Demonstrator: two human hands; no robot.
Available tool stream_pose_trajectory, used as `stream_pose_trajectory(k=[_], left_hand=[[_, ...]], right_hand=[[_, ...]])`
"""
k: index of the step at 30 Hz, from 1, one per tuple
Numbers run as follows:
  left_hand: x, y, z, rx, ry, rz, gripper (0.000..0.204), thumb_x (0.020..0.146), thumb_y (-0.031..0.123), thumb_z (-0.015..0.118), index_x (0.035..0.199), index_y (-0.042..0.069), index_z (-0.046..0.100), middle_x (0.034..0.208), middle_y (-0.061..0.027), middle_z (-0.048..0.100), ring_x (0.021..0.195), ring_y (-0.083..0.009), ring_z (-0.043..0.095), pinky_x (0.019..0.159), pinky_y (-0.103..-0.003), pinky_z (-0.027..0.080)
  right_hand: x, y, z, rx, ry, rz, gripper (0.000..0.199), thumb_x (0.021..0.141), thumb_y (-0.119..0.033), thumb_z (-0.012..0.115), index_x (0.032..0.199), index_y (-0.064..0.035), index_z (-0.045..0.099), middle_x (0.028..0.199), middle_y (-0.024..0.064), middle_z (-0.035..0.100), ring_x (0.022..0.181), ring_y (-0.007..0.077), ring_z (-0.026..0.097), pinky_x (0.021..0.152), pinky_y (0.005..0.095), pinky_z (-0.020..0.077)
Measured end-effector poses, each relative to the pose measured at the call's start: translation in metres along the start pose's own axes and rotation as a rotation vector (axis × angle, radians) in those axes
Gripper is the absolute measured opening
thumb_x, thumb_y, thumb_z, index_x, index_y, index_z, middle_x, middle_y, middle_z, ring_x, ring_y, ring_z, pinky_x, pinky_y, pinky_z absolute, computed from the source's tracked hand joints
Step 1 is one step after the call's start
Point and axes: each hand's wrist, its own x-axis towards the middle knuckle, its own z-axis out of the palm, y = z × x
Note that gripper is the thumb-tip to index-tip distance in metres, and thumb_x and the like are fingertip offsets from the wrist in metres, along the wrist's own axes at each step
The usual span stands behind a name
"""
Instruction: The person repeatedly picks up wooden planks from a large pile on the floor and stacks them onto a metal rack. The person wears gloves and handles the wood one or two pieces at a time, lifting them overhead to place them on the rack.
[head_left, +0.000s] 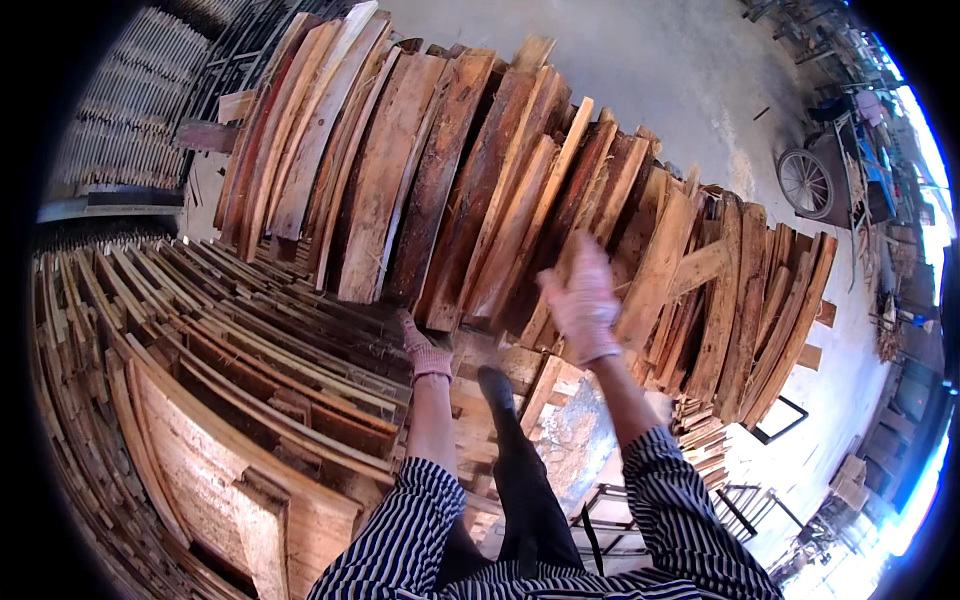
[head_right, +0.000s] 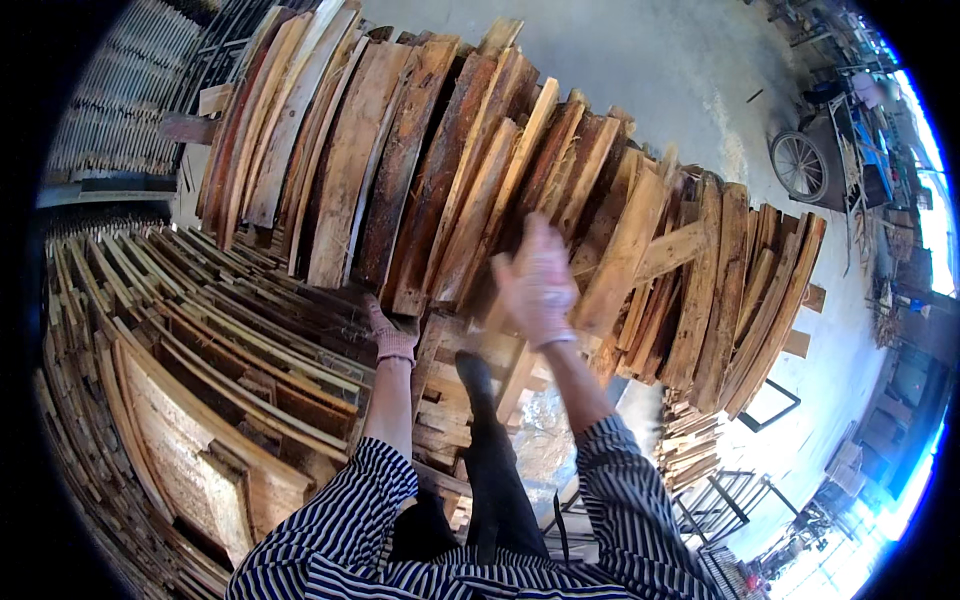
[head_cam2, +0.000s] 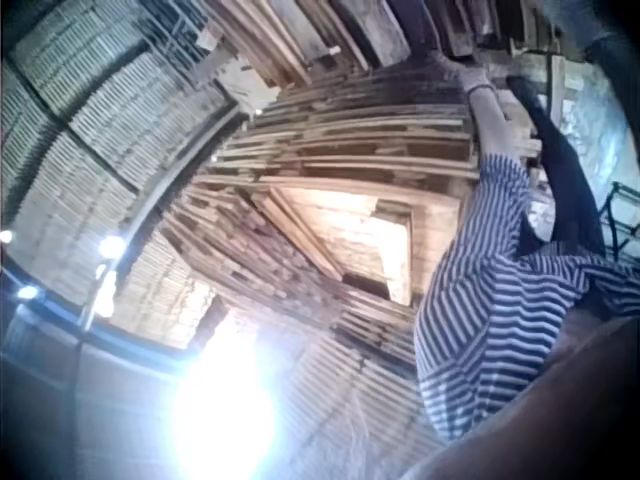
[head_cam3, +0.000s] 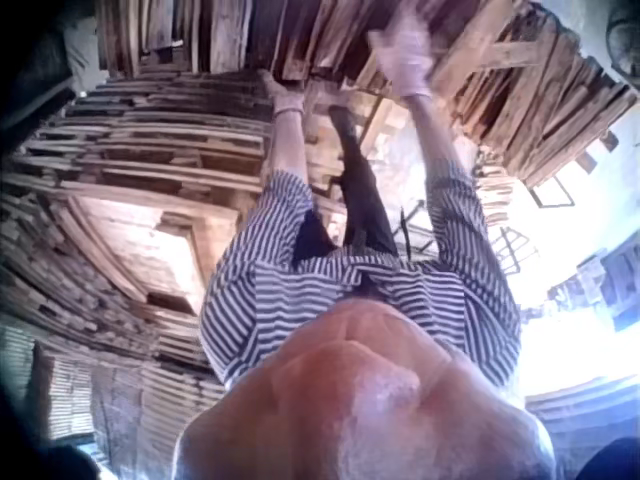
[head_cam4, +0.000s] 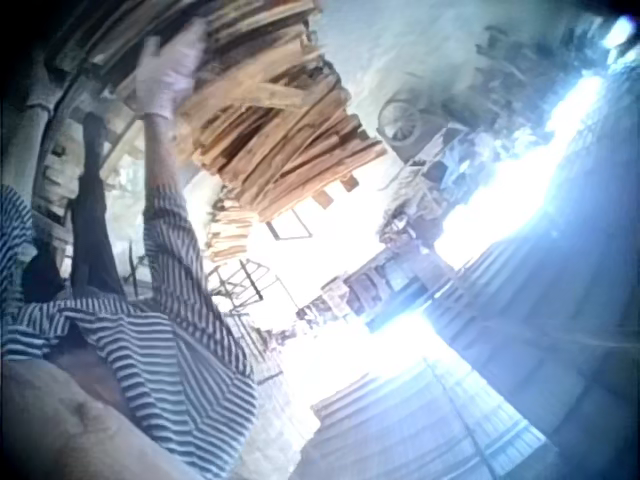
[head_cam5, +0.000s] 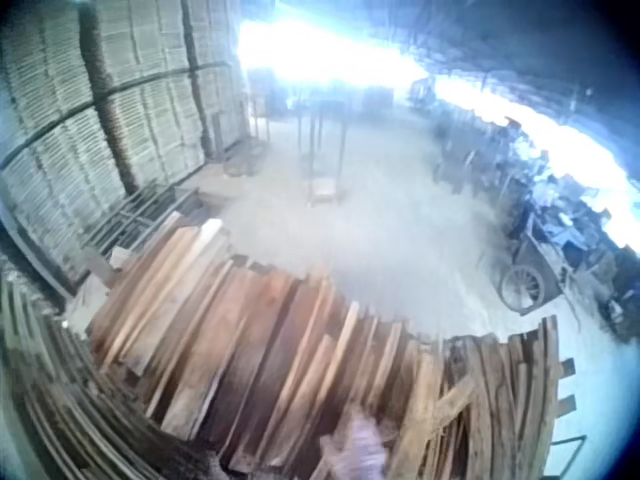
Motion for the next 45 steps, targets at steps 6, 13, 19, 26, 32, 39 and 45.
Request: stream_pose_trajectory(k=[6, 13, 19, 26, 32, 39, 45], left_hand=[[-0.068, -0.045, 0.066, 0.27, -0.103, -0.018, 0.08, 0.087, 0.065, 0.072, 0.145, 0.013, 0.053, 0.143, -0.0079, 0.058, 0.129, -0.0261, 0.057, 0.109, -0.044, 0.047], [-0.209, -0.075, 0.091, 1.094, -0.375, 0.469, 0.085, 0.088, 0.062, 0.073, 0.142, 0.001, 0.049, 0.143, -0.0181, 0.056, 0.122, -0.026, 0.061, 0.102, -0.042, 0.051], [-0.182, -0.063, 0.24, 1.605, -0.463, 0.262, 0.082, 0.089, 0.056, 0.072, 0.14, -0.005, 0.05, 0.14, -0.0216, 0.058, 0.118, -0.026, 0.063, 0.1, -0.039, 0.052], [-0.211, -0.013, 0.167, 1.038, -0.646, -0.169, 0.064, 0.09, 0.04, 0.072, 0.137, -0.003, 0.06, 0.127, -0.0136, 0.068, 0.115, -0.0244, 0.065, 0.104, -0.037, 0.05], [-0.272, -0.019, 0.036, 0.886, -0.546, -0.108, 0.067, 0.08, 0.006, 0.086, 0.138, 0.0, 0.051, 0.123, -0.0117, 0.069, 0.103, -0.0219, 0.069, 0.089, -0.035, 0.058], [-0.381, 0.032, 0.022, 0.803, -0.688, 0.267, 0.071, 0.088, 0.016, 0.082, 0.144, 0.0, 0.042, 0.121, -0.0106, 0.066, 0.107, -0.0202, 0.065, 0.089, -0.035, 0.058], [-0.406, 0.175, -0.003, 0.237, -0.856, -0.16, 0.079, 0.092, 0.017, 0.079, 0.152, 0.005, 0.03, 0.127, -0.0118, 0.063, 0.115, -0.0196, 0.063, 0.1, -0.037, 0.055]], right_hand=[[0.038, -0.057, 0.05, 0.425, -0.395, 0.606, 0.128, 0.078, -0.073, 0.074, 0.165, -0.0037, 0.011, 0.166, 0.0311, 0.021, 0.15, 0.0426, 0.034, 0.121, 0.0467, 0.0338], [0.002, 0.016, -0.022, 1.562, -0.442, 0.736, 0.088, 0.091, -0.069, 0.065, 0.145, -0.0007, 0.054, 0.129, 0.0164, 0.068, 0.11, 0.0274, 0.069, 0.097, 0.0361, 0.0567], [0.007, 0.036, -0.046, 1.524, -0.495, 0.557, 0.083, 0.092, -0.058, 0.071, 0.15, -0.0063, 0.044, 0.133, 0.011, 0.061, 0.109, 0.0247, 0.064, 0.095, 0.0389, 0.0545], [-0.085, 0.005, -0.07, 1.342, -0.421, 0.546, 0.078, 0.091, -0.038, 0.074, 0.149, 0.0028, 0.043, 0.136, 0.0118, 0.06, 0.122, 0.0192, 0.058, 0.101, 0.0307, 0.0489], [-0.14, 0.006, -0.056, 1.436, -0.586, 0.783, 0.057, 0.094, -0.022, 0.075, 0.139, -0.0011, 0.048, 0.108, 0.0088, 0.064, 0.094, 0.0204, 0.065, 0.078, 0.0328, 0.0594], [-0.19, -0.023, -0.113, 1.481, -0.563, 0.534, 0.06, 0.086, -0.008, 0.081, 0.138, -0.0053, 0.051, 0.105, 0.0098, 0.073, 0.093, 0.0191, 0.071, 0.08, 0.0312, 0.0602], [-0.218, -0.186, -0.231, 1.209, -0.75, -0.046, 0.1, 0.076, -0.003, 0.085, 0.161, -0.0095, 0.031, 0.136, 0.0073, 0.061, 0.117, 0.0171, 0.062, 0.098, 0.0333, 0.0533]])
